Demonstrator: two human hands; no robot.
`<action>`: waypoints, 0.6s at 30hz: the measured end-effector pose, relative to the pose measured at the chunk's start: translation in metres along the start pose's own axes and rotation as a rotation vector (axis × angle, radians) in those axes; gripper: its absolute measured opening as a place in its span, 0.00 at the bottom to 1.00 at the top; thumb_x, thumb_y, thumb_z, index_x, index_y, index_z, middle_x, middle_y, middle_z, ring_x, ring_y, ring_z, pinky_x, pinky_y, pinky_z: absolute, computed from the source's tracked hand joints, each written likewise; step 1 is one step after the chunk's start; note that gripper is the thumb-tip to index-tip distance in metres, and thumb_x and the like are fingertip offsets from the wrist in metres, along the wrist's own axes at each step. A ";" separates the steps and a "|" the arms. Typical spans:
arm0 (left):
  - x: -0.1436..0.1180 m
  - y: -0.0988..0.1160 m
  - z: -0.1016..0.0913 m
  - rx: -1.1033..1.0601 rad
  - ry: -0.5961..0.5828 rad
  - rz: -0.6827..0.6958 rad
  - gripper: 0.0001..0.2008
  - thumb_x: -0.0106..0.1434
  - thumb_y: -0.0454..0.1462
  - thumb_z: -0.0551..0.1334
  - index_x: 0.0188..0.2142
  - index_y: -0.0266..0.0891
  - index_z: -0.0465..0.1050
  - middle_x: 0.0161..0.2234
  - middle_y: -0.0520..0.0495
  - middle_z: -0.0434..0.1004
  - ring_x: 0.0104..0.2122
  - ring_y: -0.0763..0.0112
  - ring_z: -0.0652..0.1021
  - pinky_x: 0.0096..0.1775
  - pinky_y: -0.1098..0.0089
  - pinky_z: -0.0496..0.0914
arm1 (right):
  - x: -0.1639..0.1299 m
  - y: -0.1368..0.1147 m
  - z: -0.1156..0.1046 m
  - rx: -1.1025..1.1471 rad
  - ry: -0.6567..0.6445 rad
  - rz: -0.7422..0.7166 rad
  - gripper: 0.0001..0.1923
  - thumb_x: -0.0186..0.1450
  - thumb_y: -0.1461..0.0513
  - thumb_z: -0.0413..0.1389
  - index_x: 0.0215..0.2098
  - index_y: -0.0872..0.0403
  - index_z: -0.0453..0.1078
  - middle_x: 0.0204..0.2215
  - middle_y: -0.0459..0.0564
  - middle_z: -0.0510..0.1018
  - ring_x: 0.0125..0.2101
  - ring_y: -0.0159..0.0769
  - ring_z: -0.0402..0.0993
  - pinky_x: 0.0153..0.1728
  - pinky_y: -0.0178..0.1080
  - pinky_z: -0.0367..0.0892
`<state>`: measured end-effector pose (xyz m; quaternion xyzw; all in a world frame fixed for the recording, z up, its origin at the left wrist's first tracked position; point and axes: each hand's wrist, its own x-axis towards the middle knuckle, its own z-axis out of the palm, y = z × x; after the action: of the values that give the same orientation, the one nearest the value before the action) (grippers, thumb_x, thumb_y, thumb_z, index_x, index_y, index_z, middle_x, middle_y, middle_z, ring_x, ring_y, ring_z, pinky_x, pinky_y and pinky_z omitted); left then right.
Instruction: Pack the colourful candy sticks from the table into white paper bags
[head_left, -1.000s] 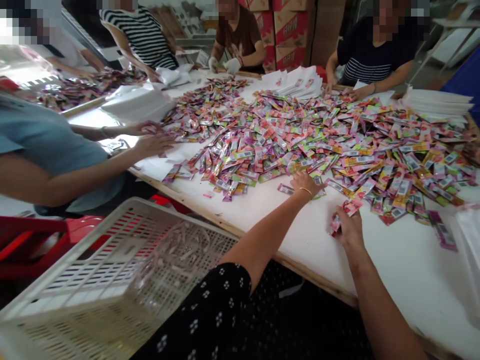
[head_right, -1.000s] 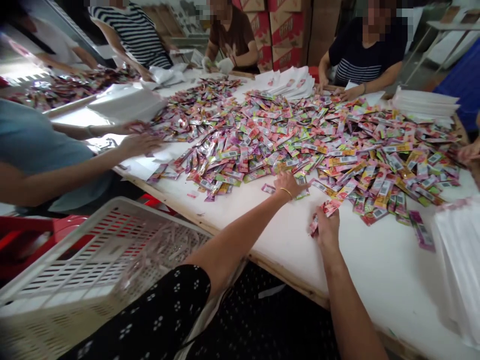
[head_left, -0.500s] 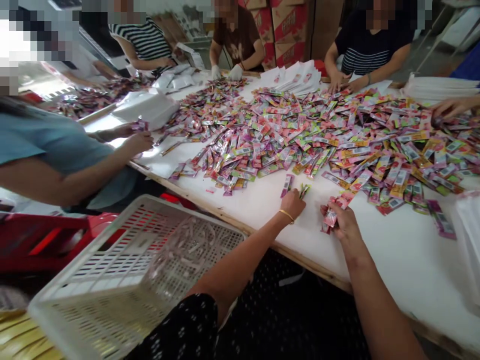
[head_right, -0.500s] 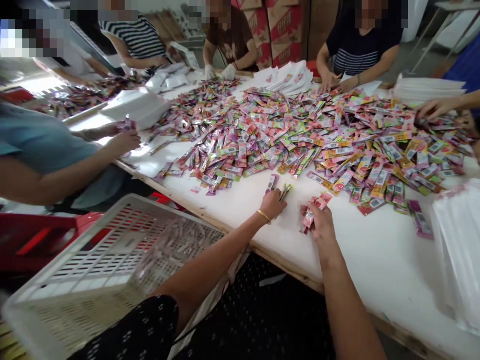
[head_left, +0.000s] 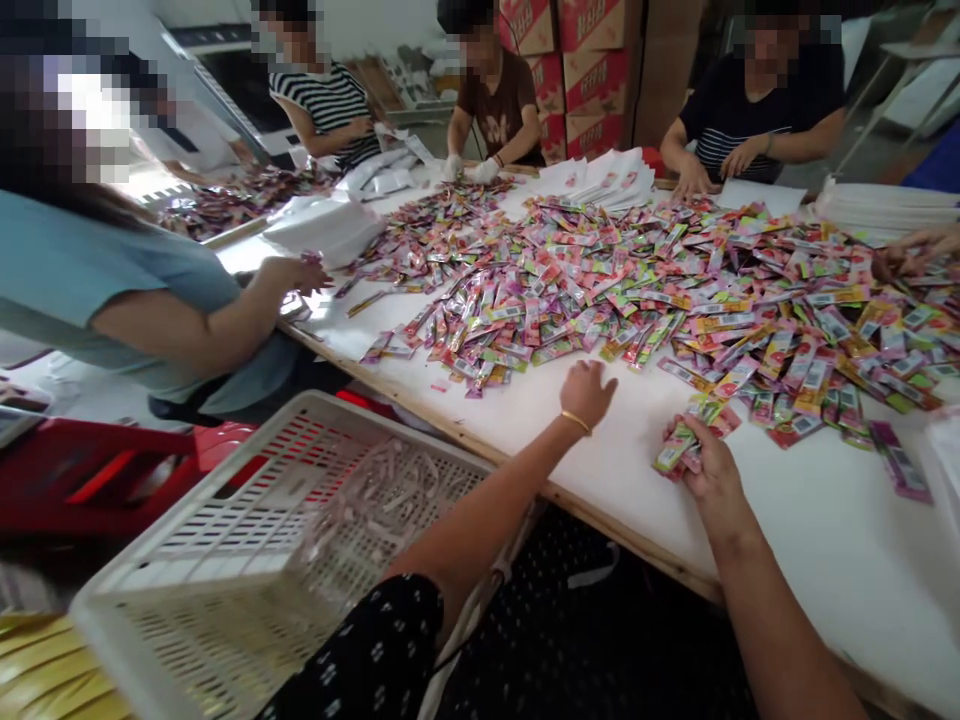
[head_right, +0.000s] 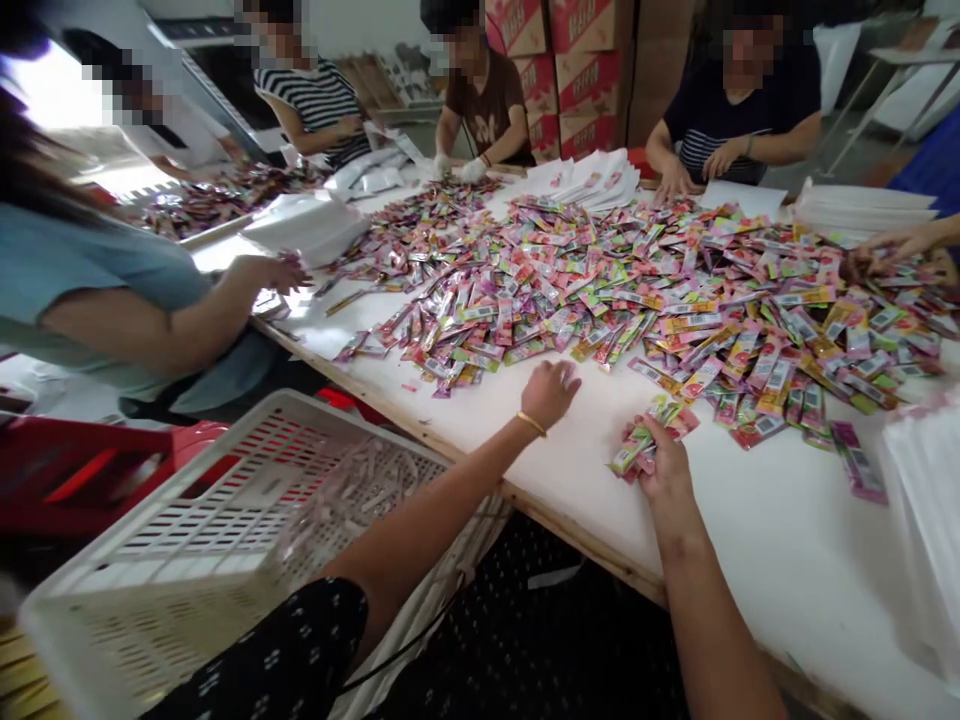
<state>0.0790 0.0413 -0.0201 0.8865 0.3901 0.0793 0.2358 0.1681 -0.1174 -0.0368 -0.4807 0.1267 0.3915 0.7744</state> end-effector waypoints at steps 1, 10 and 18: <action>0.010 -0.009 -0.002 0.094 0.012 -0.098 0.18 0.64 0.43 0.57 0.50 0.35 0.67 0.51 0.34 0.70 0.51 0.57 0.71 0.49 0.63 0.67 | 0.001 0.000 0.000 0.000 -0.009 0.003 0.11 0.50 0.65 0.64 0.29 0.56 0.66 0.20 0.42 0.74 0.21 0.27 0.72 0.22 0.29 0.71; 0.101 0.009 0.003 0.054 0.039 0.041 0.15 0.65 0.36 0.56 0.50 0.32 0.66 0.49 0.36 0.72 0.50 0.60 0.73 0.49 0.66 0.66 | 0.006 0.012 0.004 -0.078 -0.042 -0.036 0.16 0.46 0.61 0.66 0.29 0.55 0.65 0.17 0.44 0.73 0.17 0.30 0.68 0.12 0.29 0.62; 0.111 0.000 0.000 0.049 0.019 -0.067 0.08 0.61 0.35 0.59 0.38 0.32 0.72 0.44 0.33 0.75 0.47 0.56 0.75 0.45 0.63 0.69 | 0.009 0.010 -0.002 -0.080 -0.007 -0.075 0.16 0.47 0.60 0.66 0.30 0.56 0.66 0.20 0.45 0.75 0.21 0.32 0.73 0.16 0.30 0.66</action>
<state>0.1552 0.1224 -0.0251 0.8778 0.4234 0.0703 0.2127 0.1673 -0.1129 -0.0491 -0.5142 0.0900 0.3687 0.7691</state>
